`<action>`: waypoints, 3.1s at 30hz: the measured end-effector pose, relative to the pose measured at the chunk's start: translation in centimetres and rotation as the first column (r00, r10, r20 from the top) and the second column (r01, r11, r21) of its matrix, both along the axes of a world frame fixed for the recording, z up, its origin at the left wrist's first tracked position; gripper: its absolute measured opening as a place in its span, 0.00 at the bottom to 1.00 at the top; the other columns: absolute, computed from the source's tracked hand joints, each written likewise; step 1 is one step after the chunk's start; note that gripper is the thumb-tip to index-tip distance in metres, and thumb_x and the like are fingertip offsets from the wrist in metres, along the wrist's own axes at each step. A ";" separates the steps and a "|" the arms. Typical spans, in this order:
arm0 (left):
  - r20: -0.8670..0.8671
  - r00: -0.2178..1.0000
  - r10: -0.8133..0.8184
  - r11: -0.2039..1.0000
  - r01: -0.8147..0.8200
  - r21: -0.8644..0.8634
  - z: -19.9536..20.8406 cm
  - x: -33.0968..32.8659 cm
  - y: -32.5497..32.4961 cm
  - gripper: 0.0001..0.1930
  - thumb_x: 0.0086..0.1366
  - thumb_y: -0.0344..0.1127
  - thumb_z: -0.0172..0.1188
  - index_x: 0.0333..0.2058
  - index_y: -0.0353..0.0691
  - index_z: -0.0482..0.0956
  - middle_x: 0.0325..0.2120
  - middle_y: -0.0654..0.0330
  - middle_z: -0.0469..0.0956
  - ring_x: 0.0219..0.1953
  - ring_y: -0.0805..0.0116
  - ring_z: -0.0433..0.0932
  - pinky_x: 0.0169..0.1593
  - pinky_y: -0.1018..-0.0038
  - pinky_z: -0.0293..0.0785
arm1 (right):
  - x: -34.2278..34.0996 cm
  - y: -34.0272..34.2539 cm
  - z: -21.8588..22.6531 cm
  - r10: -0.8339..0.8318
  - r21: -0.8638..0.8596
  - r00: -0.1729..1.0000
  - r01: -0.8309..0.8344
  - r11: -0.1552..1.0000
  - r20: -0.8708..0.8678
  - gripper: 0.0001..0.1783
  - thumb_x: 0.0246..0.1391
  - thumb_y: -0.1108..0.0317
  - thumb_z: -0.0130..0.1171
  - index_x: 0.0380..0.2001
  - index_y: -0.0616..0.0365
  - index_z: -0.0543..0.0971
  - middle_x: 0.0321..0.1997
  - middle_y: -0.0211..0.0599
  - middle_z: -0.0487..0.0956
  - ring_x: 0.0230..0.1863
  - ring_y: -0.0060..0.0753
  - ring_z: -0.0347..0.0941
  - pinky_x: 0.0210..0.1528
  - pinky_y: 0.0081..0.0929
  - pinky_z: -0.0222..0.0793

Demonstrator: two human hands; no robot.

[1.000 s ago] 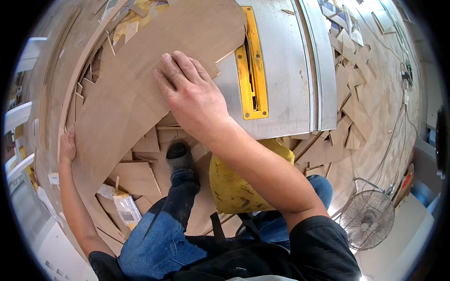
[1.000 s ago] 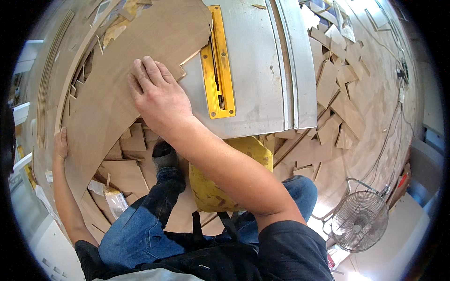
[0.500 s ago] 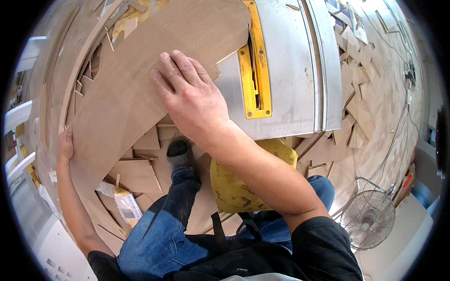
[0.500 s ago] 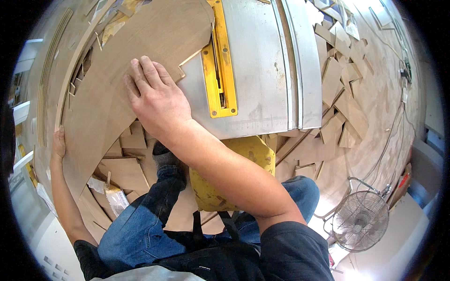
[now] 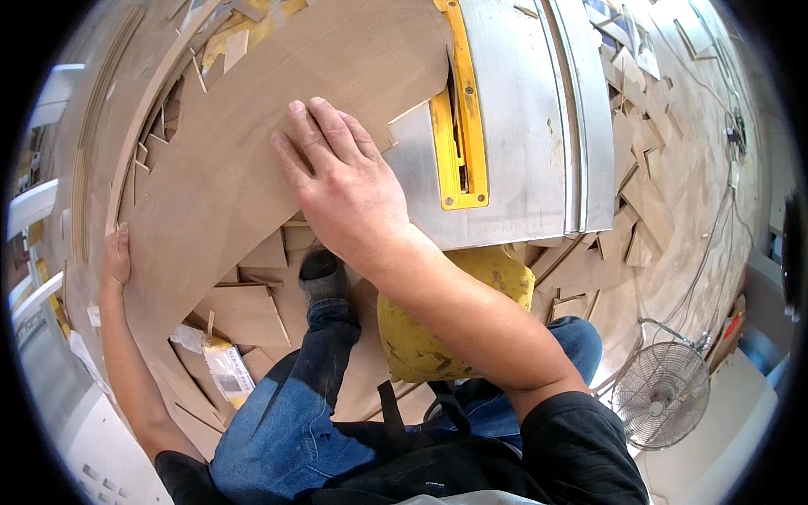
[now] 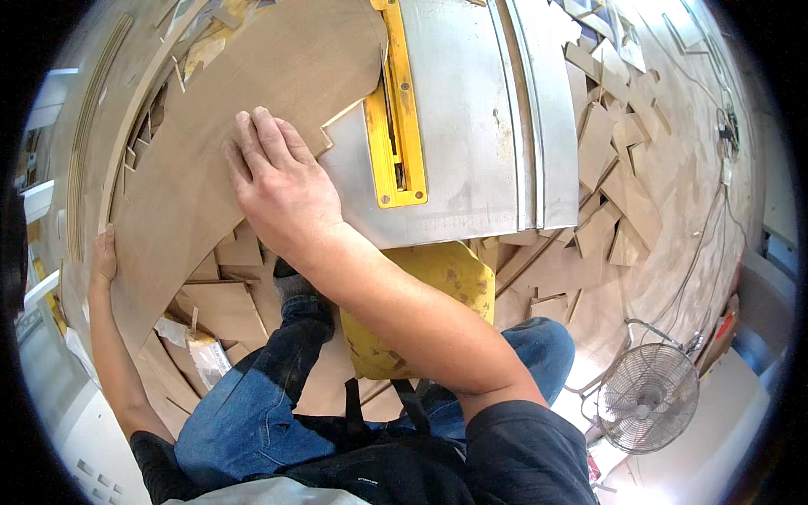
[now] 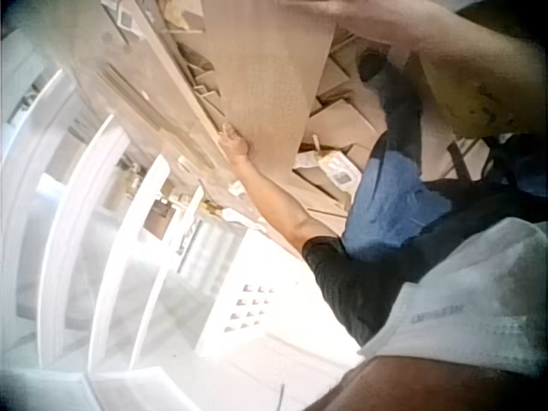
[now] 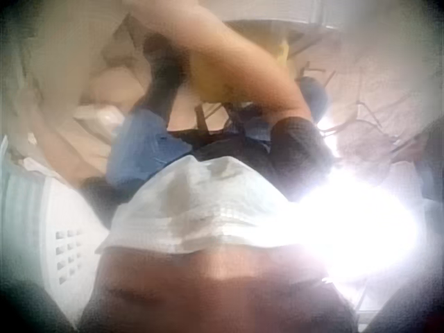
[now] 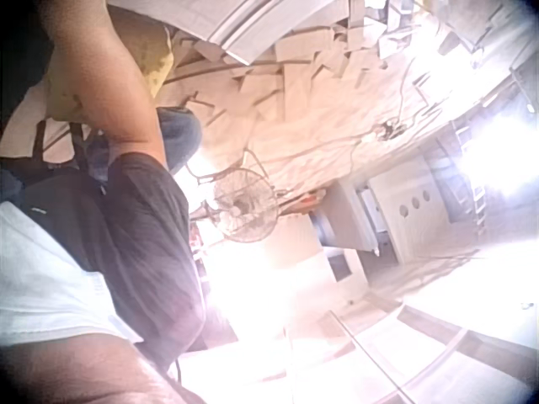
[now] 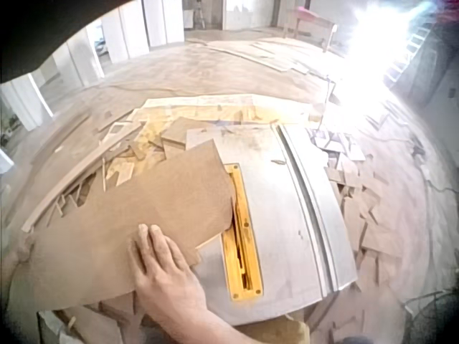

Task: The person feeds a wooden plank into a table saw by hand to cut it.

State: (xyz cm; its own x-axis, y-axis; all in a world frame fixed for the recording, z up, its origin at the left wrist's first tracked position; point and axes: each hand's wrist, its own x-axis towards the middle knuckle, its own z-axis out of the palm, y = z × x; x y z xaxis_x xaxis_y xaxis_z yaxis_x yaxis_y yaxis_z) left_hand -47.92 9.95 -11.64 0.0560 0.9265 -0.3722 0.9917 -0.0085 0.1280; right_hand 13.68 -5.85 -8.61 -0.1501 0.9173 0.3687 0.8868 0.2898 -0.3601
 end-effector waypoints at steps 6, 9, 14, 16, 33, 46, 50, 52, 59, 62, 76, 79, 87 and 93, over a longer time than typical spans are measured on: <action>0.101 0.992 -0.070 0.993 0.059 0.105 0.9 2.8 -0.3 0.41 0.76 0.69 0.38 0.28 0.28 0.70 0.24 0.50 0.67 0.31 0.57 0.68 0.42 0.60 0.68 | -0.2 -0.2 0.3 0.002 -0.017 1.000 -0.002 1.000 -0.027 0.27 0.57 0.71 0.57 0.61 0.57 0.79 0.72 0.50 0.69 0.75 0.51 0.60 0.77 0.44 0.55; 0.118 0.987 -0.112 0.990 0.101 0.095 1.5 3.9 0.1 0.41 0.77 0.68 0.38 0.26 0.27 0.69 0.20 0.50 0.64 0.27 0.57 0.66 0.38 0.60 0.68 | -0.4 -0.1 0.2 -0.006 -0.015 1.000 0.006 1.000 -0.030 0.27 0.57 0.71 0.57 0.61 0.57 0.79 0.72 0.50 0.70 0.75 0.51 0.60 0.77 0.45 0.54; 0.183 0.974 -0.131 0.984 0.105 0.146 1.9 4.6 0.3 0.40 0.77 0.66 0.39 0.26 0.25 0.68 0.19 0.46 0.65 0.27 0.58 0.68 0.37 0.61 0.67 | -0.7 0.0 0.1 -0.017 0.007 0.999 0.017 1.000 -0.031 0.26 0.56 0.71 0.58 0.61 0.58 0.79 0.71 0.51 0.71 0.74 0.52 0.62 0.77 0.44 0.54; 0.213 0.971 -0.109 0.992 0.093 0.084 2.5 5.5 0.6 0.41 0.77 0.66 0.39 0.26 0.25 0.69 0.20 0.45 0.66 0.27 0.59 0.69 0.37 0.60 0.67 | -0.7 0.0 0.1 -0.021 0.004 0.999 0.021 1.000 -0.029 0.26 0.56 0.71 0.58 0.60 0.58 0.80 0.71 0.51 0.71 0.74 0.52 0.62 0.77 0.44 0.54; 0.286 0.956 -0.066 0.997 0.053 0.054 2.6 7.4 2.1 0.40 0.77 0.66 0.42 0.37 0.25 0.80 0.27 0.54 0.80 0.33 0.64 0.75 0.43 0.66 0.73 | -0.7 1.6 -0.7 -0.016 0.111 0.999 0.021 0.994 -0.042 0.26 0.53 0.67 0.58 0.55 0.67 0.80 0.66 0.59 0.73 0.71 0.57 0.64 0.74 0.47 0.59; 0.236 0.961 -0.146 0.987 0.126 0.096 1.6 6.6 4.3 0.43 0.76 0.69 0.38 0.31 0.24 0.75 0.22 0.48 0.73 0.29 0.60 0.72 0.41 0.63 0.71 | -0.6 2.5 -0.3 -0.040 0.071 0.997 0.044 0.997 -0.065 0.25 0.53 0.71 0.58 0.56 0.61 0.80 0.67 0.54 0.73 0.72 0.54 0.64 0.75 0.46 0.58; 0.083 0.989 -0.120 0.992 0.123 -0.041 2.6 6.2 5.2 0.42 0.76 0.68 0.39 0.31 0.24 0.73 0.22 0.46 0.72 0.29 0.61 0.69 0.39 0.61 0.69 | -0.7 2.1 -0.3 -0.048 0.076 0.997 0.052 0.996 -0.060 0.25 0.53 0.70 0.58 0.56 0.61 0.81 0.67 0.54 0.73 0.71 0.54 0.65 0.75 0.46 0.58; 0.098 0.984 -0.151 0.989 0.151 0.005 2.6 6.4 4.9 0.42 0.76 0.69 0.39 0.30 0.25 0.72 0.21 0.47 0.69 0.28 0.61 0.67 0.37 0.60 0.67 | -0.7 1.9 -0.3 -0.047 0.069 0.997 0.051 0.996 -0.059 0.25 0.52 0.70 0.58 0.56 0.61 0.81 0.67 0.55 0.73 0.71 0.54 0.65 0.74 0.46 0.59; 0.054 0.990 -0.132 0.991 0.133 -0.013 3.2 6.1 4.0 0.43 0.74 0.71 0.38 0.28 0.26 0.71 0.21 0.49 0.65 0.27 0.61 0.64 0.37 0.61 0.66 | -0.8 1.4 -0.9 -0.015 0.100 0.997 0.023 0.995 -0.074 0.28 0.52 0.65 0.58 0.55 0.67 0.80 0.67 0.62 0.72 0.72 0.59 0.63 0.76 0.49 0.55; 0.054 0.982 -0.181 0.982 0.177 0.070 3.1 6.8 3.5 0.44 0.73 0.72 0.38 0.28 0.27 0.71 0.21 0.49 0.65 0.28 0.60 0.65 0.37 0.60 0.66 | -0.8 1.1 -1.1 -0.025 0.112 0.999 0.029 0.993 -0.034 0.29 0.52 0.65 0.58 0.56 0.68 0.79 0.67 0.61 0.72 0.72 0.58 0.63 0.76 0.48 0.55; 0.173 0.965 -0.194 0.978 0.177 0.112 2.9 6.1 1.9 0.40 0.77 0.66 0.38 0.29 0.26 0.73 0.22 0.47 0.71 0.28 0.58 0.70 0.39 0.63 0.69 | -1.4 -0.2 -0.8 -0.031 0.125 0.998 0.037 0.991 -0.054 0.28 0.52 0.65 0.58 0.55 0.68 0.80 0.65 0.60 0.73 0.70 0.57 0.65 0.74 0.46 0.59; 0.171 0.973 -0.156 0.988 0.150 0.047 2.9 5.8 1.8 0.40 0.77 0.66 0.39 0.29 0.26 0.73 0.22 0.46 0.72 0.29 0.58 0.70 0.39 0.63 0.69 | -1.5 -0.8 -0.2 -0.043 0.067 0.993 0.051 0.996 -0.107 0.25 0.54 0.70 0.58 0.57 0.62 0.81 0.67 0.55 0.73 0.72 0.54 0.65 0.74 0.45 0.59; 0.137 0.986 -0.094 0.995 0.097 -0.016 3.4 5.2 0.7 0.41 0.75 0.69 0.40 0.30 0.26 0.72 0.21 0.48 0.68 0.28 0.61 0.67 0.37 0.60 0.67 | -2.1 -2.3 0.0 -0.056 0.045 0.992 0.062 0.997 -0.110 0.26 0.53 0.69 0.57 0.57 0.61 0.81 0.68 0.54 0.73 0.72 0.53 0.65 0.75 0.44 0.57; 0.180 0.970 -0.165 0.986 0.162 0.031 3.8 6.5 -1.2 0.42 0.75 0.70 0.39 0.33 0.27 0.75 0.22 0.44 0.71 0.28 0.57 0.69 0.37 0.59 0.68 | -2.4 -4.0 -0.3 -0.022 0.042 0.998 0.024 0.999 -0.059 0.30 0.51 0.64 0.58 0.57 0.68 0.79 0.69 0.60 0.70 0.73 0.57 0.61 0.76 0.47 0.55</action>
